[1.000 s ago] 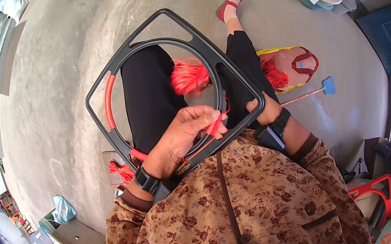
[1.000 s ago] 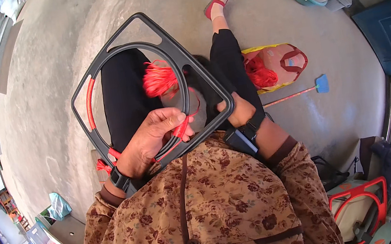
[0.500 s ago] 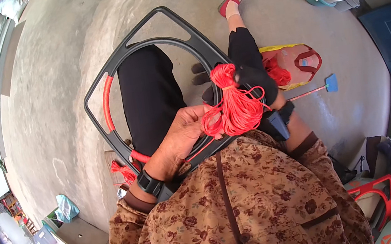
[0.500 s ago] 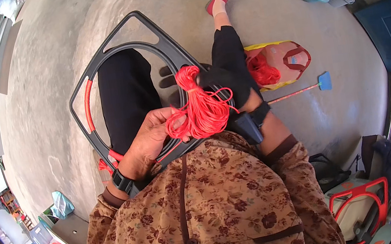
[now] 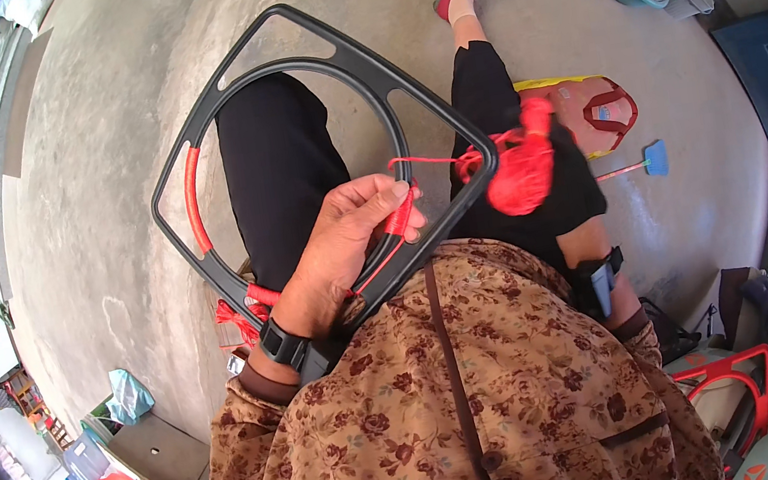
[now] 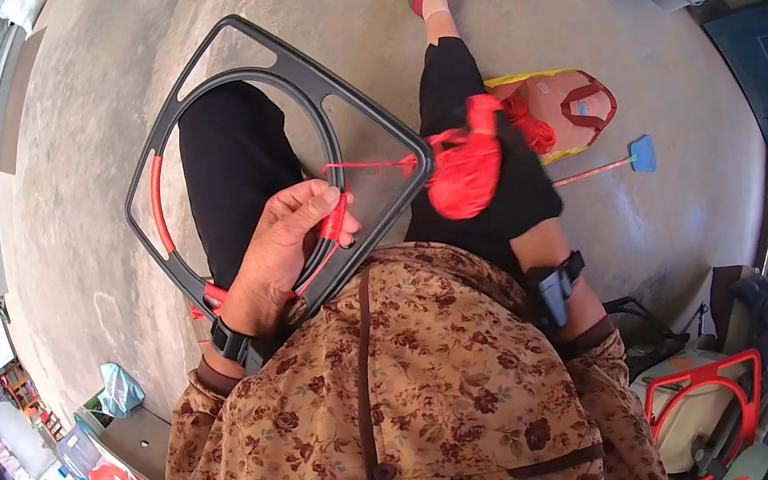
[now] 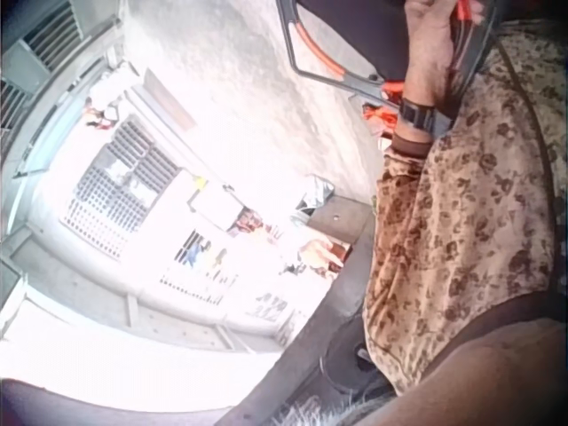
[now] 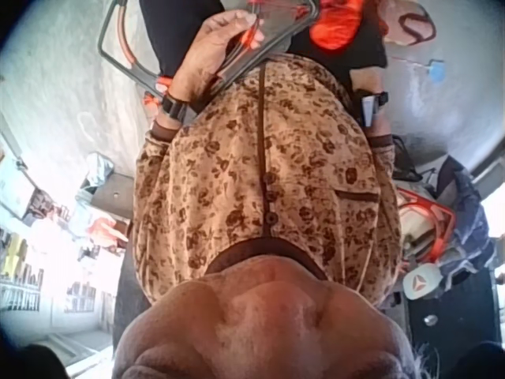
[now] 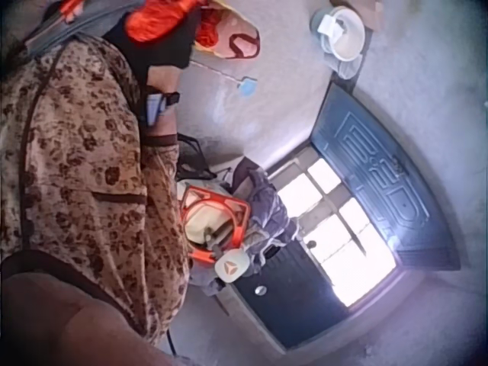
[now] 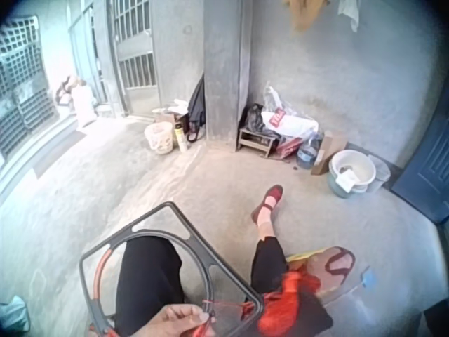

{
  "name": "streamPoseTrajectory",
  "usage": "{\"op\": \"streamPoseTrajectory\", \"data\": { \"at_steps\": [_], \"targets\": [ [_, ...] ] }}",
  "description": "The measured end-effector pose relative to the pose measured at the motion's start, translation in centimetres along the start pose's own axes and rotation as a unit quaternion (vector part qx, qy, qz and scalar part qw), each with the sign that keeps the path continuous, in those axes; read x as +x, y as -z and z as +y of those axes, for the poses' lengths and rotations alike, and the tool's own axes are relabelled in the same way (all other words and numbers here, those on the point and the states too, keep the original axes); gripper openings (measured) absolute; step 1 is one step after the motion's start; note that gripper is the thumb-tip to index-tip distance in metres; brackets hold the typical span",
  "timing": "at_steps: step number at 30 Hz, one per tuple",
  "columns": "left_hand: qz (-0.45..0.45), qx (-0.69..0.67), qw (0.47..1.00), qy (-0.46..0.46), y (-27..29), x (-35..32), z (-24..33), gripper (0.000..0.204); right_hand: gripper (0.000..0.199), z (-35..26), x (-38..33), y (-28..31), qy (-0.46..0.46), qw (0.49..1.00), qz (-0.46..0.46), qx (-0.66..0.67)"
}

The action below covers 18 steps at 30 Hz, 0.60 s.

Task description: Winding a bright pink nylon cord around a square plastic frame structure.

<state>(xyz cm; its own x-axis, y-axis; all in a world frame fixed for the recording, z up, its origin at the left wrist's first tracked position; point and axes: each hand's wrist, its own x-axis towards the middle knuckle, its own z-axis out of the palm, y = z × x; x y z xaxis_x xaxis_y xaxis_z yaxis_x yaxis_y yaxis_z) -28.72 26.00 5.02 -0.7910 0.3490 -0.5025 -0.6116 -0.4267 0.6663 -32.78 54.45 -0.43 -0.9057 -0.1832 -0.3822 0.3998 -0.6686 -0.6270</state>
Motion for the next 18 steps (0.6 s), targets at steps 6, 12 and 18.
{"op": "streamPoseTrajectory", "data": {
  "at_steps": [6, 12, 18],
  "targets": [
    [0.025, -0.032, 0.999, 0.022, -0.1, 0.1, -0.1, 0.020, 0.026, -3.5, -3.1, 8.0, 0.103, 0.950, 0.062, -0.289],
    [0.037, -0.046, 0.998, 0.011, -0.3, 0.3, -0.1, 0.020, 0.027, -2.9, -4.1, 7.9, 0.059, 0.973, 0.079, -0.210],
    [0.037, -0.041, 0.998, 0.005, -0.2, 0.0, 0.2, 0.012, 0.029, -5.2, 0.9, 10.0, 0.056, 0.995, 0.084, 0.021]
  ]
}}
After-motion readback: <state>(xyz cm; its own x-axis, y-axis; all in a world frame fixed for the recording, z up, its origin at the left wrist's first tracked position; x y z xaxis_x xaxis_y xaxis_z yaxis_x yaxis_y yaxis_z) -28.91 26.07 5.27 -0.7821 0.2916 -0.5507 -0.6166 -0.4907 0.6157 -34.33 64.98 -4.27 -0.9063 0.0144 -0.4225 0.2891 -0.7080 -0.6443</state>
